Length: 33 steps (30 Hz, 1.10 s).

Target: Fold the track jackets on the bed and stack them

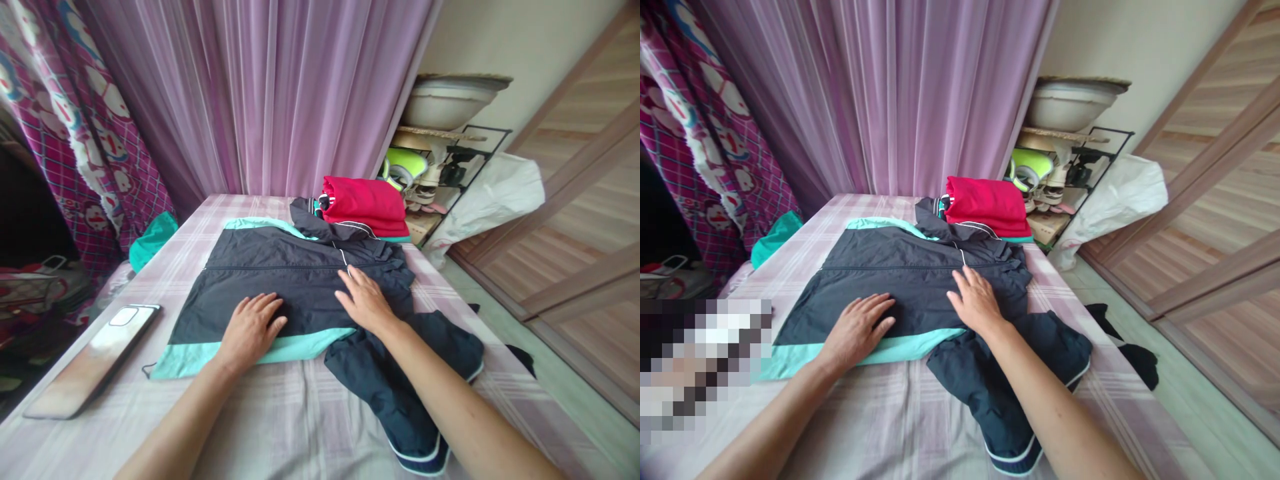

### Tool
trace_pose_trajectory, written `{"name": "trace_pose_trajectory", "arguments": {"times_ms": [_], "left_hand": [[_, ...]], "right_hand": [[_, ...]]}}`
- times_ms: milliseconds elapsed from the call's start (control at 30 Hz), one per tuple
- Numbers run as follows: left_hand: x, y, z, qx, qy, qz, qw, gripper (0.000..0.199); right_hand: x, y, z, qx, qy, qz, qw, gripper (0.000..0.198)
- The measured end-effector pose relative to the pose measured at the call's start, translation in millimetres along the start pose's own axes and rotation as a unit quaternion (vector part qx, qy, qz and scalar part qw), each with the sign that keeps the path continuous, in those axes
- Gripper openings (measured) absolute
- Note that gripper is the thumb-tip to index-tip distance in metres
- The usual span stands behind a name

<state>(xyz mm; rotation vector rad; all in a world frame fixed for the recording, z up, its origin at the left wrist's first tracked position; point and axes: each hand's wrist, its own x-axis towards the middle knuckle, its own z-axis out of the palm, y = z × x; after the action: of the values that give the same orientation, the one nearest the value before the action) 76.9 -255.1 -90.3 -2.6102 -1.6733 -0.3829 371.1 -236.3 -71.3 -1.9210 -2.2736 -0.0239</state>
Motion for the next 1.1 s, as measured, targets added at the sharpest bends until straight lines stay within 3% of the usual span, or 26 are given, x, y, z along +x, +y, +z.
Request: {"name": "trace_pose_trajectory", "arguments": {"times_ms": [100,200,467,733,867,967,1100], "left_hand": [[-2.6,12.6,18.6,0.000,-0.003,0.041,0.999,0.055],[-3.8,8.6,23.9,0.008,0.001,0.040,0.999,0.061],[-2.6,8.3,19.6,0.011,-0.015,0.029,0.999,0.061],[-2.9,11.6,15.2,0.006,-0.023,0.023,0.999,0.061],[-2.5,14.2,11.0,-0.003,-0.041,0.014,0.999,0.062],[-2.6,14.3,11.4,-0.008,-0.040,0.011,0.999,0.062],[-2.7,13.5,14.0,-0.004,-0.040,0.011,0.999,0.061]], "right_hand": [[-9.7,-19.5,18.9,0.046,-0.042,-0.091,0.994,0.055],[-24.2,-14.8,30.2,0.084,-0.057,-0.133,0.986,0.057],[-50.3,23.2,9.4,0.278,-0.148,-0.215,0.924,0.047],[-63.0,0.3,-3.0,0.199,-0.167,-0.236,0.937,0.044],[-66.5,-13.1,-7.5,0.186,-0.131,-0.273,0.935,0.017],[-68.3,-9.9,-3.7,0.273,-0.099,-0.258,0.921,0.023],[-71.6,11.5,-1.3,0.475,-0.121,-0.149,0.859,0.040]]}}
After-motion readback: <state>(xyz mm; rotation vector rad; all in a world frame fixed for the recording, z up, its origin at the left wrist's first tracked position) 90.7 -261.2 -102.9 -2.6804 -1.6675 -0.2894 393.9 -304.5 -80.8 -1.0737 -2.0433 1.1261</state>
